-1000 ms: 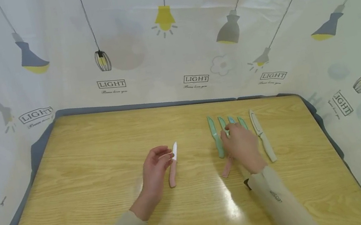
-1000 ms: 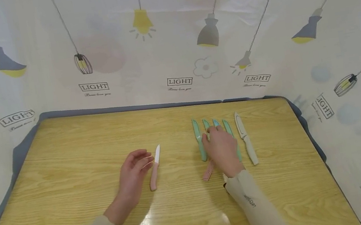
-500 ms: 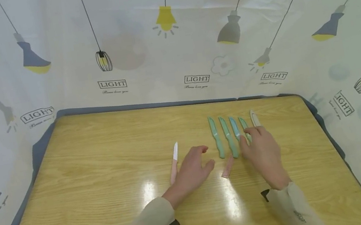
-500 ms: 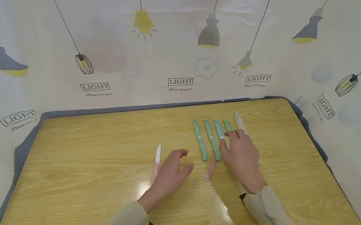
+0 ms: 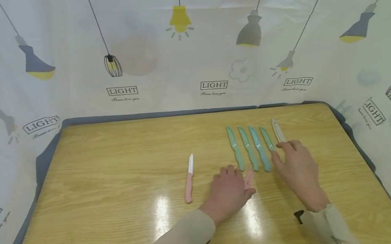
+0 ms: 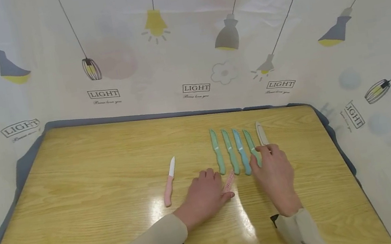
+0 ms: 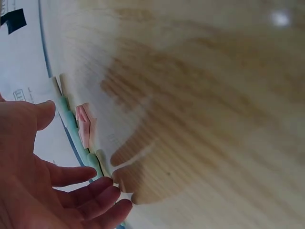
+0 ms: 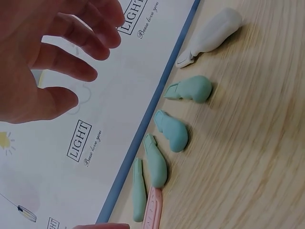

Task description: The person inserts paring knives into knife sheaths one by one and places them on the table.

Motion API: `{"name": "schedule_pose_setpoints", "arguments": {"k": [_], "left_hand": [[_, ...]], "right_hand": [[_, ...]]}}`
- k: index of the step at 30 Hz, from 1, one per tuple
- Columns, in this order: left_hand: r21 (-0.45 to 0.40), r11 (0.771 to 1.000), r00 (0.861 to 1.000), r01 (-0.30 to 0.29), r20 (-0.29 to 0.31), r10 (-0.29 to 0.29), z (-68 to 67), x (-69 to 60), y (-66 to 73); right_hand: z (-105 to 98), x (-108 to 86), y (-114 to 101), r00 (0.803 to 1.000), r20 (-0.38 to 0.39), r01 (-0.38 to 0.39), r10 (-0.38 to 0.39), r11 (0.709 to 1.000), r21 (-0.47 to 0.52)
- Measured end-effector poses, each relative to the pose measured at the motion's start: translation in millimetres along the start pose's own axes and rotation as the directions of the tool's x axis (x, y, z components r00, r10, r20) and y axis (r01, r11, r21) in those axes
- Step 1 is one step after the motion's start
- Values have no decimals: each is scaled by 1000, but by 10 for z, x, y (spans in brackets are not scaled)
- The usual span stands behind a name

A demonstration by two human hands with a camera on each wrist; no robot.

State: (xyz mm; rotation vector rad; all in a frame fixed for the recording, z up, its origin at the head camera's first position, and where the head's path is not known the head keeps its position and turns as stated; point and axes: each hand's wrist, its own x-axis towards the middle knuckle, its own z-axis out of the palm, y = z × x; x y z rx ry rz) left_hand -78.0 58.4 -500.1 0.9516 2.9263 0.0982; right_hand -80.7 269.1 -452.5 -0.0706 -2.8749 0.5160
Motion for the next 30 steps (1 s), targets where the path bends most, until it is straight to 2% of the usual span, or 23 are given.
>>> {"name": "schedule_pose_setpoints", "arguments": {"k": [5, 10, 13, 19, 25, 30], "left_hand": [[88, 996, 999, -4, 52, 0, 23, 106, 103], [184, 983, 999, -30, 48, 22, 31, 149, 159], [213, 976, 998, -51, 37, 44, 35, 151, 178], [213, 974, 997, -73, 5, 73, 39, 136, 188], [188, 981, 999, -45, -10, 48, 45, 116, 176], [170, 984, 999, -47, 1, 47, 36, 106, 172]], "right_hand": [[-38, 6, 51, 999, 23, -25, 25, 1000, -13], [-54, 5, 99, 999, 20, -39, 39, 999, -7], [-52, 3, 117, 1000, 0, -31, 31, 1000, -5], [-42, 13, 118, 999, -8, -32, 32, 999, -9], [-35, 13, 121, 1000, -20, -22, 21, 1000, -15], [-20, 3, 127, 999, -41, -8, 7, 1000, -12]]}}
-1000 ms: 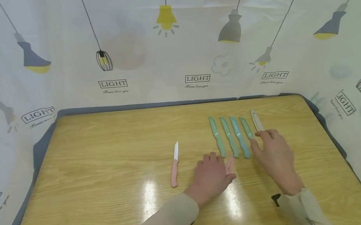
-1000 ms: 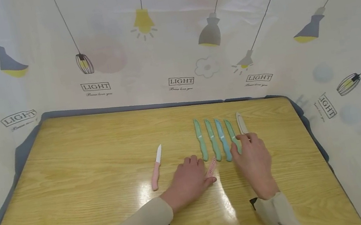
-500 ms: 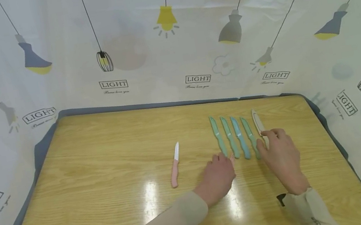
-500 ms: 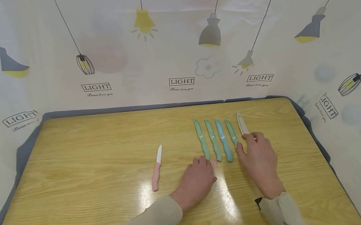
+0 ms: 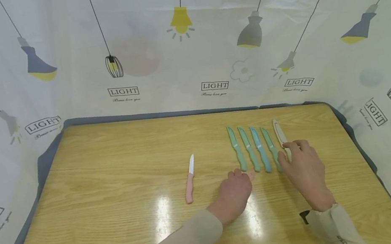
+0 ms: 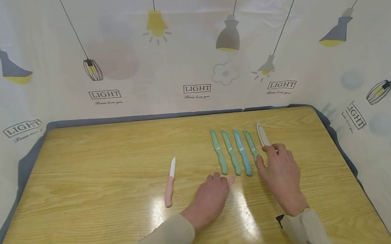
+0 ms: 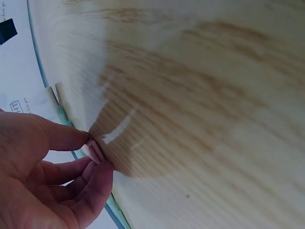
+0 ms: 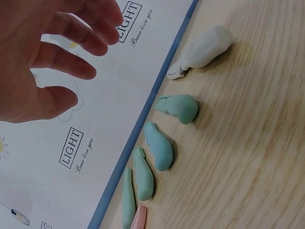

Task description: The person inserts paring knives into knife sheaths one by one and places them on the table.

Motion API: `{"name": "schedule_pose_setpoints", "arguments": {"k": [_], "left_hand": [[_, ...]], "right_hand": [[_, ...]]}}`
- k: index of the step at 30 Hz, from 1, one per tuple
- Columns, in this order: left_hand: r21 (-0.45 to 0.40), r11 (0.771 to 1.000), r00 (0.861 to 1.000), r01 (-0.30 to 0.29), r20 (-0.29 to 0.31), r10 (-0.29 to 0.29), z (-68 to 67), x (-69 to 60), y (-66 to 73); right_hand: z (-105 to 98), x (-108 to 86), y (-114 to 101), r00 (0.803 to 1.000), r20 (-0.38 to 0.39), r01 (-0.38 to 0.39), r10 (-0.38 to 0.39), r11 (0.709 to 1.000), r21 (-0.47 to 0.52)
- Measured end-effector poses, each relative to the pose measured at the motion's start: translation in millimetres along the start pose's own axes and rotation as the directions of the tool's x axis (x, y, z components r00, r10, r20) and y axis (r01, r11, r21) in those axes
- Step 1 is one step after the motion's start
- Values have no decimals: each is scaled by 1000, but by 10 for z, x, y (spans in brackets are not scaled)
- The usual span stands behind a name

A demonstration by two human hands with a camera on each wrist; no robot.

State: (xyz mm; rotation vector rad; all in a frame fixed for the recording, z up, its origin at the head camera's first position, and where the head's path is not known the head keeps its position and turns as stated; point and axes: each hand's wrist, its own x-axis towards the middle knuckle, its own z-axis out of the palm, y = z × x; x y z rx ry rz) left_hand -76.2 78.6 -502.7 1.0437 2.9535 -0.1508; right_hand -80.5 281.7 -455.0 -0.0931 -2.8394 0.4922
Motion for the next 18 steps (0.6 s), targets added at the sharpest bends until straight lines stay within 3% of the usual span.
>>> {"name": "schedule_pose_setpoints", "arguments": {"k": [5, 10, 13, 18], "left_hand": [[-11, 1000, 1000, 4, 20, -4, -23, -3, -34], [-165, 983, 997, 83, 19, -81, -49, -39, -120], [-305, 944, 992, 128, 19, -129, -100, -87, -215], [-523, 836, 981, 166, -3, -196, -191, -196, -425]], "right_hand": [[12, -2, 4, 1000, -1, 2, -2, 1000, 5], [28, 1, -3, 1000, 6, 2, -2, 1000, -1], [40, -3, -11, 1000, 19, 4, -4, 1000, 3], [62, -7, -37, 998, 37, 43, -46, 996, 75]]}}
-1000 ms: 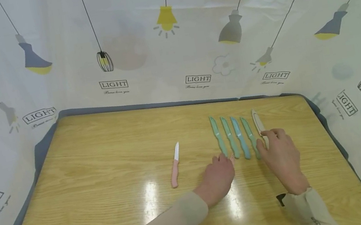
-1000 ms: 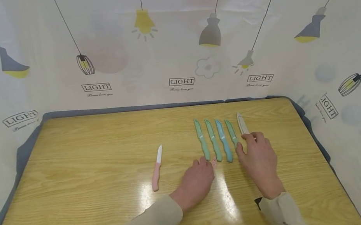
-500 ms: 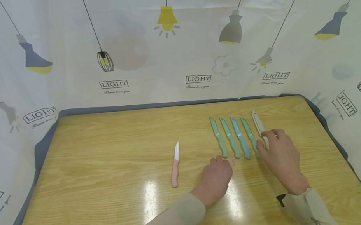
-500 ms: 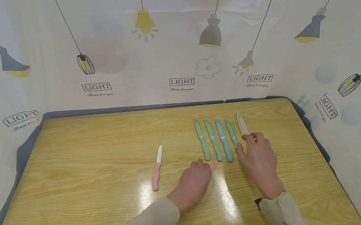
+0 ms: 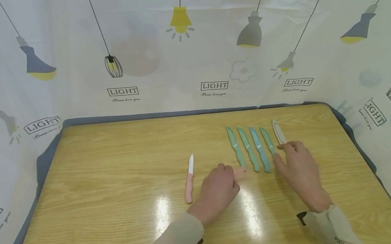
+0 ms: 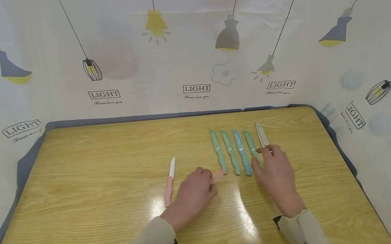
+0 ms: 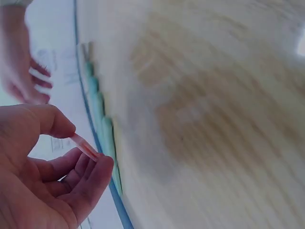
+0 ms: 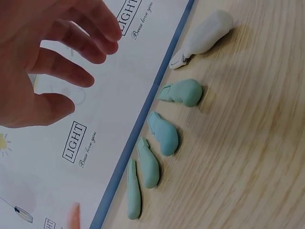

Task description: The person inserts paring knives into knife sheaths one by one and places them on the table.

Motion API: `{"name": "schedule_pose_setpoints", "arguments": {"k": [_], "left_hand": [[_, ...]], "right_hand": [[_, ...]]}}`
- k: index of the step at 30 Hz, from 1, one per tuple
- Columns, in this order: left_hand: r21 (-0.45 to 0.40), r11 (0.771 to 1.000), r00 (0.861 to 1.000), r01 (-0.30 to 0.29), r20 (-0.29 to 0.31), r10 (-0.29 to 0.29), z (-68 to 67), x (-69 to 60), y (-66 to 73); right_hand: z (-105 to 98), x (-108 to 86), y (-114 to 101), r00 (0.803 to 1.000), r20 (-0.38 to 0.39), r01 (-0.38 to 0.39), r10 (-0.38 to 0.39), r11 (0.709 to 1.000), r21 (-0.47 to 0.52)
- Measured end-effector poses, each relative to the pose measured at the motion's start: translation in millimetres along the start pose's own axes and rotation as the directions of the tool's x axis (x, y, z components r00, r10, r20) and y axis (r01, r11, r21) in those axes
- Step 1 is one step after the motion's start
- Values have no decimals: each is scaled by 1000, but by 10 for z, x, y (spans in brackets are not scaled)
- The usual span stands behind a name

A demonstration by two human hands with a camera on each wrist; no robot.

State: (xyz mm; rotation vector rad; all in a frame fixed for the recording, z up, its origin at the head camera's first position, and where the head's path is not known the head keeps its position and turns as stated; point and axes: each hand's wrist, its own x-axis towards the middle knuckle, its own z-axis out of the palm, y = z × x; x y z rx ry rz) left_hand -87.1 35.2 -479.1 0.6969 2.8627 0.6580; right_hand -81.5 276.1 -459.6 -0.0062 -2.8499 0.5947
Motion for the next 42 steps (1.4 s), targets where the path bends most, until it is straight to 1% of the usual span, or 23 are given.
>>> {"name": "schedule_pose_setpoints", "arguments": {"k": [2, 3, 7, 11, 16, 18, 19, 21, 22, 24, 26, 28, 29, 31, 32, 34, 36, 39, 40, 42], "left_hand": [[-76, 997, 999, 14, -30, -17, -70, -25, -67], [-115, 993, 999, 22, -36, -26, -104, -37, -102], [-235, 969, 996, 76, -33, -86, -229, -91, -229], [-339, 933, 990, 121, -25, -137, -338, -144, -344], [-446, 887, 985, 122, -55, -163, -404, -177, -494], [-484, 866, 980, 128, -72, -185, -412, -201, -553], [-512, 848, 977, 133, -78, -200, -414, -215, -581], [-589, 795, 969, 142, -81, -233, -422, -247, -631], [-640, 754, 966, 147, -72, -250, -424, -262, -658], [-744, 649, 957, 160, -43, -285, -429, -290, -710], [-835, 525, 952, 165, -4, -307, -434, -310, -760], [-894, 414, 946, 173, 34, -323, -434, -325, -808], [-912, 372, 944, 173, 45, -328, -433, -331, -830], [-939, 298, 940, 174, 68, -335, -436, -343, -866], [-948, 269, 938, 171, 73, -338, -438, -351, -883], [-960, 226, 935, 165, 80, -346, -441, -369, -919], [-969, 191, 933, 154, 79, -352, -452, -390, -956], [-979, 157, 930, 131, 67, -362, -464, -426, -1015], [-982, 141, 928, 127, 67, -368, -468, -436, -1035], [-985, 119, 921, 127, 73, -383, -484, -456, -1063]], "right_hand": [[10, 5, -26, 1000, 23, 9, -10, 999, 45], [17, 8, -42, 999, 36, 11, -14, 998, 66], [51, 18, -133, 995, 93, 11, -21, 994, 110], [120, 39, -253, 994, 81, 59, -70, 990, 127], [219, 76, -389, 992, 51, 108, -116, 984, 139], [257, 77, -444, 989, 30, 140, -146, 981, 137], [277, 75, -471, 987, 19, 157, -161, 978, 134], [316, 63, -524, 982, 10, 185, -188, 974, 127], [337, 56, -550, 981, 12, 193, -196, 974, 122], [375, 47, -593, 978, 16, 205, -208, 971, 120], [410, 44, -631, 974, 9, 224, -227, 967, 121], [442, 39, -663, 968, -14, 251, -251, 961, 116], [459, 38, -677, 964, -29, 266, -265, 957, 115], [488, 33, -711, 957, -44, 291, -288, 950, 111], [504, 29, -729, 955, -47, 296, -292, 949, 111], [531, 25, -774, 956, -38, 294, -292, 949, 112], [553, 21, -830, 958, -13, 285, -286, 950, 127], [584, 14, -928, 957, 32, 282, -289, 950, 134], [596, 10, -961, 955, 48, 284, -293, 949, 137], [620, 5, -1032, 953, 82, 281, -293, 950, 134]]}}
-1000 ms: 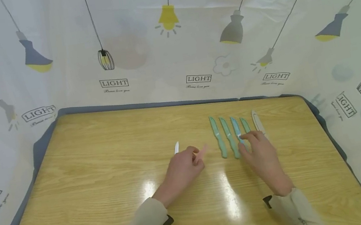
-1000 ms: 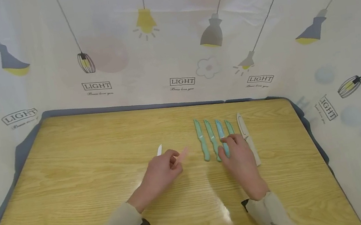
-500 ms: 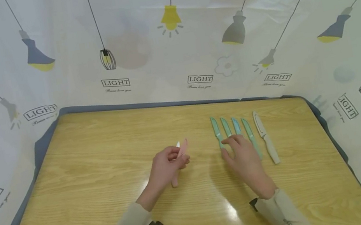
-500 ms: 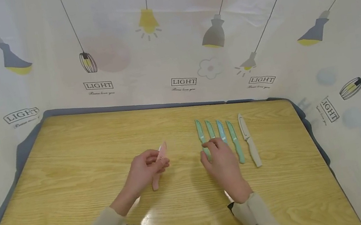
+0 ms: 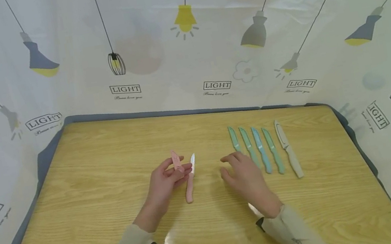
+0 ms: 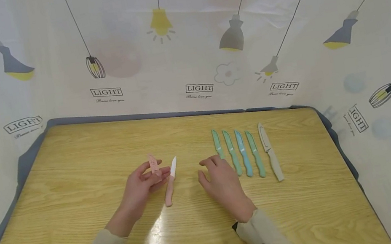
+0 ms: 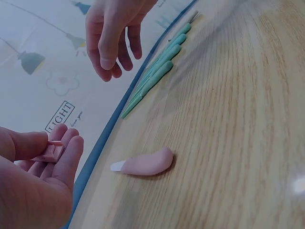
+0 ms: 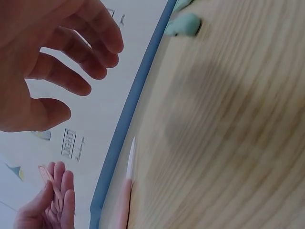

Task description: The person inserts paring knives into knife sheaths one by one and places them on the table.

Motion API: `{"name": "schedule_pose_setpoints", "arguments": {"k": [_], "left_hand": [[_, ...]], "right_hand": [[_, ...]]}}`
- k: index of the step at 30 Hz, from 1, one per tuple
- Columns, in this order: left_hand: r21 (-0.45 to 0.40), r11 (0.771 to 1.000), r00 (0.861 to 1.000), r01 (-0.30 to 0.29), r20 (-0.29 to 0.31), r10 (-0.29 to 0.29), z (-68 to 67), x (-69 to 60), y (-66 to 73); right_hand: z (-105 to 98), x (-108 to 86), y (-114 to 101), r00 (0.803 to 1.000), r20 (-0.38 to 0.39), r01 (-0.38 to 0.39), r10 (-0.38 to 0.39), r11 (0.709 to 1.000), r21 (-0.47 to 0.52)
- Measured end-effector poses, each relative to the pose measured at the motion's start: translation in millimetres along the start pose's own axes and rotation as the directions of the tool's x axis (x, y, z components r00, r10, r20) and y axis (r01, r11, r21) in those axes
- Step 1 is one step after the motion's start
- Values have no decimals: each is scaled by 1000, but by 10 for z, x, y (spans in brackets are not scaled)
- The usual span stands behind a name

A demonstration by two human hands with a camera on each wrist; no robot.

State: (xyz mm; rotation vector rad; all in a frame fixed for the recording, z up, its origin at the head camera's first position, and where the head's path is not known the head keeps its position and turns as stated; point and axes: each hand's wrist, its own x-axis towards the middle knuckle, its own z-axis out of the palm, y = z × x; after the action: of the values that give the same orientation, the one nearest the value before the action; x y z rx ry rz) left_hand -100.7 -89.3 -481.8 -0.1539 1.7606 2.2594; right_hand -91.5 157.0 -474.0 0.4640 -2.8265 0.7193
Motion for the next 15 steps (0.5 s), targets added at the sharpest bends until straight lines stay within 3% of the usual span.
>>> {"name": "schedule_pose_setpoints", "arguments": {"k": [8, 15], "left_hand": [[-67, 996, 993, 57, -98, -63, -88, -6, 35], [-76, 996, 992, 39, -117, -48, -160, -33, 50]], "right_hand": [[142, 68, -226, 995, 90, -34, 36, 999, -19], [233, 99, -395, 987, 154, -47, 50, 999, -23]]}}
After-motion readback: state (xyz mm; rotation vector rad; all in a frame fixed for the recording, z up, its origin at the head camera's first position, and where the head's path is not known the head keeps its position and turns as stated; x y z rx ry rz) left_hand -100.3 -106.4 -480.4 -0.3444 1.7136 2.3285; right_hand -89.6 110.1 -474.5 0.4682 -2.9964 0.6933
